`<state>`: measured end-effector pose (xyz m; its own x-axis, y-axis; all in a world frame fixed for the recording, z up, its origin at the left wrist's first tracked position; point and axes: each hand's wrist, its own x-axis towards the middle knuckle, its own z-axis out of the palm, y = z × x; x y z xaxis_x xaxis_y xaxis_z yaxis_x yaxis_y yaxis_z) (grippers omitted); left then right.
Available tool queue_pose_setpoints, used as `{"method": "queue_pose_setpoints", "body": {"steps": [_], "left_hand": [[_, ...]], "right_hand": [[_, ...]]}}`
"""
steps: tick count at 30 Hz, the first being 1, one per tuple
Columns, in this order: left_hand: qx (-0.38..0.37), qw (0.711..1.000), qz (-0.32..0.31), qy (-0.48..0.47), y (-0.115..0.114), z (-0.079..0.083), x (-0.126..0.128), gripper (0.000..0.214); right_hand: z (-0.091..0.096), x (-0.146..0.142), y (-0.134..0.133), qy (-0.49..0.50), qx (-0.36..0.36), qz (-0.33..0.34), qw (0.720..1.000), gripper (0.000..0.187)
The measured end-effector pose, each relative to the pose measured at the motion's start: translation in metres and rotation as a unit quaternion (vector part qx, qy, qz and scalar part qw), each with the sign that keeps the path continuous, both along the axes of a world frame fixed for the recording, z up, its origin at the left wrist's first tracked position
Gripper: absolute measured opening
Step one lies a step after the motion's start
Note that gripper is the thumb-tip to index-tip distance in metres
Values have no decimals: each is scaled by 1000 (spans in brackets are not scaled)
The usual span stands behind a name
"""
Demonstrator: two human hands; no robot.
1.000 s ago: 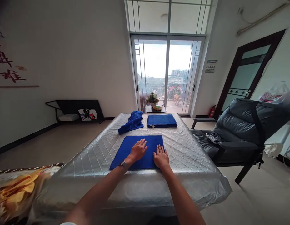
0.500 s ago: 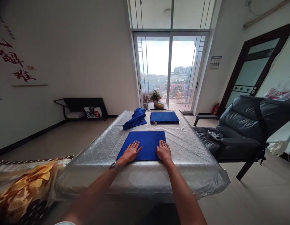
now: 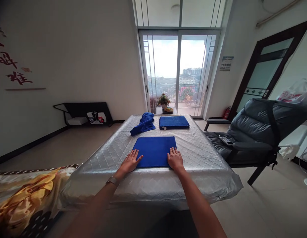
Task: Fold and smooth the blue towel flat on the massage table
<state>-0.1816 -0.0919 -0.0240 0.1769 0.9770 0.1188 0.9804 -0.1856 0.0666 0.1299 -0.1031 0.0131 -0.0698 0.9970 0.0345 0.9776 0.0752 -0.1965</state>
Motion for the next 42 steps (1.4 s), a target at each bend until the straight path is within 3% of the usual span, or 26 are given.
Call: {"method": "queue_pose_setpoints", "body": {"steps": [4, 9, 12, 15, 20, 23, 26, 29, 33, 38, 42], "left_hand": [[-16, 999, 30, -13, -1, 2, 3, 81], [-28, 999, 39, 5, -4, 10, 3, 79], [-6, 1000, 28, -6, -3, 16, 20, 71], [8, 998, -2, -60, -1, 21, 68, 67], [-13, 985, -154, -82, -10, 26, 174, 68], [-31, 983, -158, -84, -18, 27, 198, 70], [-53, 983, -152, -84, -23, 27, 188, 73], [-73, 984, -143, -72, -25, 26, 162, 78], [-76, 990, -106, -58, -22, 20, 114, 75], [-87, 996, -15, -20, -22, 14, 39, 73], [-112, 993, -1, -23, -31, 21, 11, 87]], "right_hand": [[1, 3, -13, 5, -45, 13, 999, 69], [-1, 4, -15, 5, -49, 12, 999, 70], [-2, 3, -14, 9, -47, 10, 999, 69], [-2, 3, -13, 12, -49, 7, 999, 70], [0, 6, -16, -16, -51, 19, 998, 65], [1, 8, -18, -33, -54, 33, 997, 65], [1, 7, -18, -32, -53, 31, 998, 65], [2, 5, -17, -18, -52, 17, 998, 68], [3, 3, -16, 4, -60, 5, 998, 70], [4, 3, -15, 7, -70, 3, 998, 70], [5, 3, -14, -9, -80, 2, 997, 70]]}}
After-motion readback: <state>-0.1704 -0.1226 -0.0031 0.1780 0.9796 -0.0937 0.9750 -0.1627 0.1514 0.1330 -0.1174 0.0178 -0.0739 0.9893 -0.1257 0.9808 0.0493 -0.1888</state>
